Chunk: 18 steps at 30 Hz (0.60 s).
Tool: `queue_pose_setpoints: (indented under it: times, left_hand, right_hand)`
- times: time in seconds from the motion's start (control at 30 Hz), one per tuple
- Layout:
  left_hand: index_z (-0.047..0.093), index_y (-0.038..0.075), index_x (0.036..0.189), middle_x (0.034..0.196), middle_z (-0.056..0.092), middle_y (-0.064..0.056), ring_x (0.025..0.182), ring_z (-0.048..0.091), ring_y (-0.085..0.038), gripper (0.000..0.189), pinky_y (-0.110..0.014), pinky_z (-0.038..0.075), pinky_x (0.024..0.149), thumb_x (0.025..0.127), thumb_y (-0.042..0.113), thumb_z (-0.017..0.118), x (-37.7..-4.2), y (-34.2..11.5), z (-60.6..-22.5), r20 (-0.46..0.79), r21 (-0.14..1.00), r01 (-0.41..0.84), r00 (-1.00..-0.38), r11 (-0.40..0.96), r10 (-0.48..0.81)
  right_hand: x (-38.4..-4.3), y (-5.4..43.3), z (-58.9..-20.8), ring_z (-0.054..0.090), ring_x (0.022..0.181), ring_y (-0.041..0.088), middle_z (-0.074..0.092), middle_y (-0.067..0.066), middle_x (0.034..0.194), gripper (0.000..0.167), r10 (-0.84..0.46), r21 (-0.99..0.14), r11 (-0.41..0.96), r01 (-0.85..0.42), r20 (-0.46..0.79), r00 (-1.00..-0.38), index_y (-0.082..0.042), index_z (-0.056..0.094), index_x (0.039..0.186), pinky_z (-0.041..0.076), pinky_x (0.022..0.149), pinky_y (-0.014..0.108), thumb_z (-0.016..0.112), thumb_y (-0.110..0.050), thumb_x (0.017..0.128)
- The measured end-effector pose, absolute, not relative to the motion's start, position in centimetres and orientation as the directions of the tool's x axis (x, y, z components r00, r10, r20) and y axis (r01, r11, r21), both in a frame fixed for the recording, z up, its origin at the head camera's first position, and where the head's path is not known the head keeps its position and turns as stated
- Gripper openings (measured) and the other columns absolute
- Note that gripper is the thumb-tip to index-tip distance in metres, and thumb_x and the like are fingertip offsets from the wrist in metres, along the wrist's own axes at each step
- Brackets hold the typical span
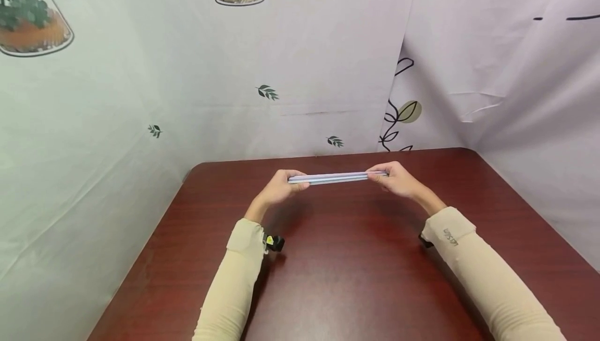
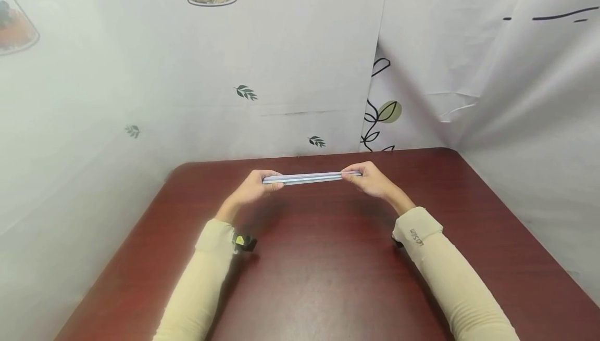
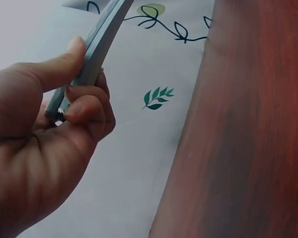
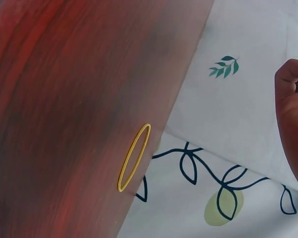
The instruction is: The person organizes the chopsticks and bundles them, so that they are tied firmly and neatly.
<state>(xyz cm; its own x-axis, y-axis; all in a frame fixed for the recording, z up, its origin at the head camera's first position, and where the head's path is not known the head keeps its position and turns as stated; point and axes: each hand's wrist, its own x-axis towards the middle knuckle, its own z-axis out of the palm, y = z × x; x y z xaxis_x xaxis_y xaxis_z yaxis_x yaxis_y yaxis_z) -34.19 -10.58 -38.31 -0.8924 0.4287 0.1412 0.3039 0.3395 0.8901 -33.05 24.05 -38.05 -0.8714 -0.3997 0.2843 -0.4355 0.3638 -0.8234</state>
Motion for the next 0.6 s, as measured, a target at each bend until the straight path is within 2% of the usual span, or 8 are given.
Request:
queue_pose_setpoints:
  times: [0.13, 0.27, 0.4, 0.53, 0.6]
  left_hand:
    - [0.067, -0.006, 0.114, 0.065, 0.048, 0.001, 0.053, 0.037, -0.01, 0.026, -0.024, 0.032, 0.05, 0.093, 0.009, 0.067, -34.1, -10.5, -38.4, 0.122, 0.898, 0.288, -0.89, 0.332, 0.44]
    - [0.067, -0.007, 0.112, 0.068, 0.05, 0.0, 0.055, 0.039, -0.01, 0.024, -0.024, 0.033, 0.051, 0.092, 0.007, 0.068, -33.9, -10.1, -38.2, 0.154, 0.888, 0.309, -0.898, 0.342, 0.412]
    - [0.068, -0.007, 0.11, 0.078, 0.058, -0.003, 0.064, 0.045, -0.012, 0.022, -0.026, 0.038, 0.058, 0.092, 0.005, 0.067, -33.8, -9.9, -38.1, 0.172, 0.884, 0.317, -0.904, 0.342, 0.391]
    - [0.068, -0.008, 0.11, 0.083, 0.062, -0.005, 0.065, 0.047, -0.013, 0.021, -0.027, 0.04, 0.059, 0.092, 0.003, 0.066, -33.8, -9.9, -38.0, 0.173, 0.905, 0.3, -0.907, 0.303, 0.384]
    - [0.068, -0.009, 0.11, 0.083, 0.062, -0.005, 0.065, 0.047, -0.013, 0.021, -0.027, 0.04, 0.059, 0.092, 0.002, 0.066, -33.8, -9.8, -38.0, 0.178, 0.909, 0.302, -0.904, 0.287, 0.389]
  right_hand:
    - [-33.1, 23.9, -38.1, 0.039, 0.046, 0.008, 0.045, 0.0, 0.055, 0.022, -0.411, -0.828, 0.356, -0.434, 0.278, -0.868, 0.009, 0.069, 0.109, 0.032, 0.043, 0.025, 0.062, -0.008, 0.096]
    - [-32.5, 23.5, -37.3, 0.039, 0.046, 0.007, 0.045, 0.001, 0.055, 0.021, -0.408, -0.83, 0.355, -0.431, 0.277, -0.87, 0.01, 0.068, 0.108, 0.032, 0.043, 0.024, 0.062, -0.005, 0.095]
    - [-31.3, 23.0, -36.0, 0.038, 0.046, 0.006, 0.045, 0.003, 0.055, 0.021, -0.414, -0.819, 0.382, -0.428, 0.262, -0.872, 0.014, 0.066, 0.109, 0.032, 0.044, 0.023, 0.06, -0.001, 0.096]
    - [-31.8, 23.3, -36.6, 0.049, 0.06, 0.007, 0.062, 0.006, 0.073, 0.02, -0.414, -0.771, 0.433, -0.467, 0.29, -0.863, 0.011, 0.069, 0.108, 0.041, 0.055, 0.023, 0.061, -0.003, 0.095]
    - [-32.2, 23.6, -37.1, 0.055, 0.07, 0.013, 0.069, 0.008, 0.085, 0.02, -0.403, -0.745, 0.468, -0.476, 0.299, -0.865, 0.008, 0.07, 0.108, 0.045, 0.062, 0.023, 0.063, -0.005, 0.095]
